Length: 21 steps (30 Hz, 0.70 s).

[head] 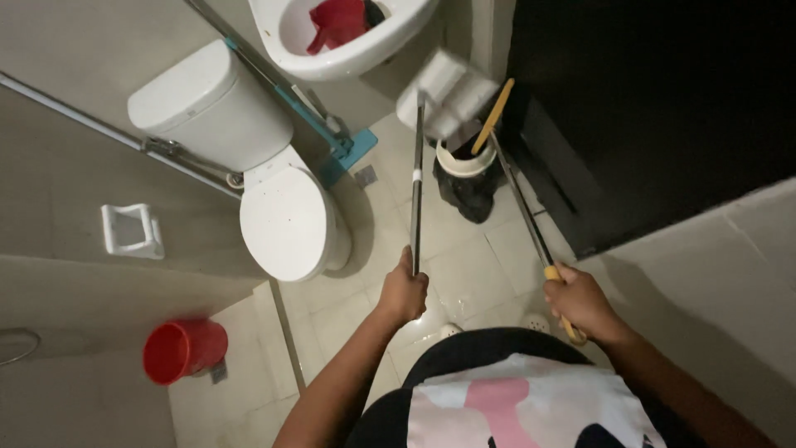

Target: The person sweeps debris on a tiled bathroom floor into a dustpan using a broom. After collecting the debris, they place the broom and dustpan against the wall and wash their hands at the sink.

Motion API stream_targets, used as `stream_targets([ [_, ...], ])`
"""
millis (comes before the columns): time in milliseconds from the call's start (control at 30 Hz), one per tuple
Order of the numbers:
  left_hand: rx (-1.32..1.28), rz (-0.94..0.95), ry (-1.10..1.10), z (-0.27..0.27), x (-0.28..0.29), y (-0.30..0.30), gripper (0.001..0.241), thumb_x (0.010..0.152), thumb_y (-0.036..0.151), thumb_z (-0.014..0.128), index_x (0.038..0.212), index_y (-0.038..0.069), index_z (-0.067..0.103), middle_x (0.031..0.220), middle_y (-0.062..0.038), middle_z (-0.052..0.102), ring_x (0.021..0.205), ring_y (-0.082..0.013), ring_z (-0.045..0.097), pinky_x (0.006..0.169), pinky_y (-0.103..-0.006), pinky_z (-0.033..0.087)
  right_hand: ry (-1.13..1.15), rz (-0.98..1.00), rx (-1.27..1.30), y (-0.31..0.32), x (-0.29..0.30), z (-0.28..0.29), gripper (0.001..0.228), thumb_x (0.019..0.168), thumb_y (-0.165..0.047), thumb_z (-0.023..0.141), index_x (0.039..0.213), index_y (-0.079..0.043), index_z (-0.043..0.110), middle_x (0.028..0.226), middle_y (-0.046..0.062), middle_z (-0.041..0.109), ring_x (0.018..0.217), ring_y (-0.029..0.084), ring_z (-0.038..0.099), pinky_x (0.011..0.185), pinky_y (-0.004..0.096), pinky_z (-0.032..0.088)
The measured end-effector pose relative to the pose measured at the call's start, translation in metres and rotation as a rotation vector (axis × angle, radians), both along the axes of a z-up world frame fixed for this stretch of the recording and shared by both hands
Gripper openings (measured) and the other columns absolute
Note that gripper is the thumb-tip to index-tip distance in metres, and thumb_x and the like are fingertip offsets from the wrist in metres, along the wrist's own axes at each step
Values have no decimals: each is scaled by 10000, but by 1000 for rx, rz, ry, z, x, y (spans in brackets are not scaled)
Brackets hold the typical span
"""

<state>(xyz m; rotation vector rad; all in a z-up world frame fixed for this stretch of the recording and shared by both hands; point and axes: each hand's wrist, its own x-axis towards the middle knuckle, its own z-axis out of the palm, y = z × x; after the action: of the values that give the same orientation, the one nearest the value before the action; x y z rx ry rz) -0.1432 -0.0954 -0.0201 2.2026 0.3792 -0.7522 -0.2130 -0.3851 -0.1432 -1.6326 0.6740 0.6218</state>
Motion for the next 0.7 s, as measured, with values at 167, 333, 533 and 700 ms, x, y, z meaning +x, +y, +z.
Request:
stream_targets([
  [167, 170, -195, -111, -73, -25, 7, 810, 898, 121, 495, 1605, 13, 113, 824, -339, 698, 697, -488, 674, 656, -557, 553, -68, -37, 63, -11, -8, -29, 524, 899, -150, 607, 1400, -1, 571, 753, 59, 606, 538, 160, 524, 459, 350, 468],
  [333, 312, -299, -47, -117, -34, 10, 868, 882, 96, 490, 1617, -2, 40, 850, -373, 670, 781, -508, 681, 756, -556, 538, -88, -16, 39, -15, -4, -34, 643, 892, -141, 630, 1498, -71, 425, 730, 61, 626, 543, 151, 533, 475, 337, 487],
  [533, 190, -211, -159, -83, -38, 10, 798, 893, 125, 517, 1574, -42, 136, 872, -369, 670, 836, -509, 682, 773, -543, 549, 9, -6, 58, -18, -4, -21, 534, 924, -163, 592, 1448, -64, 575, 744, 57, 595, 550, 149, 522, 469, 348, 470],
  [700, 264, -309, -155, -91, -50, 0, 880, 880, 85, 502, 1598, -38, 9, 858, -354, 673, 807, -523, 658, 770, -554, 529, 10, -4, 55, -20, -3, -16, 639, 906, -151, 583, 1535, -111, 484, 779, 46, 608, 550, 149, 527, 454, 354, 472],
])
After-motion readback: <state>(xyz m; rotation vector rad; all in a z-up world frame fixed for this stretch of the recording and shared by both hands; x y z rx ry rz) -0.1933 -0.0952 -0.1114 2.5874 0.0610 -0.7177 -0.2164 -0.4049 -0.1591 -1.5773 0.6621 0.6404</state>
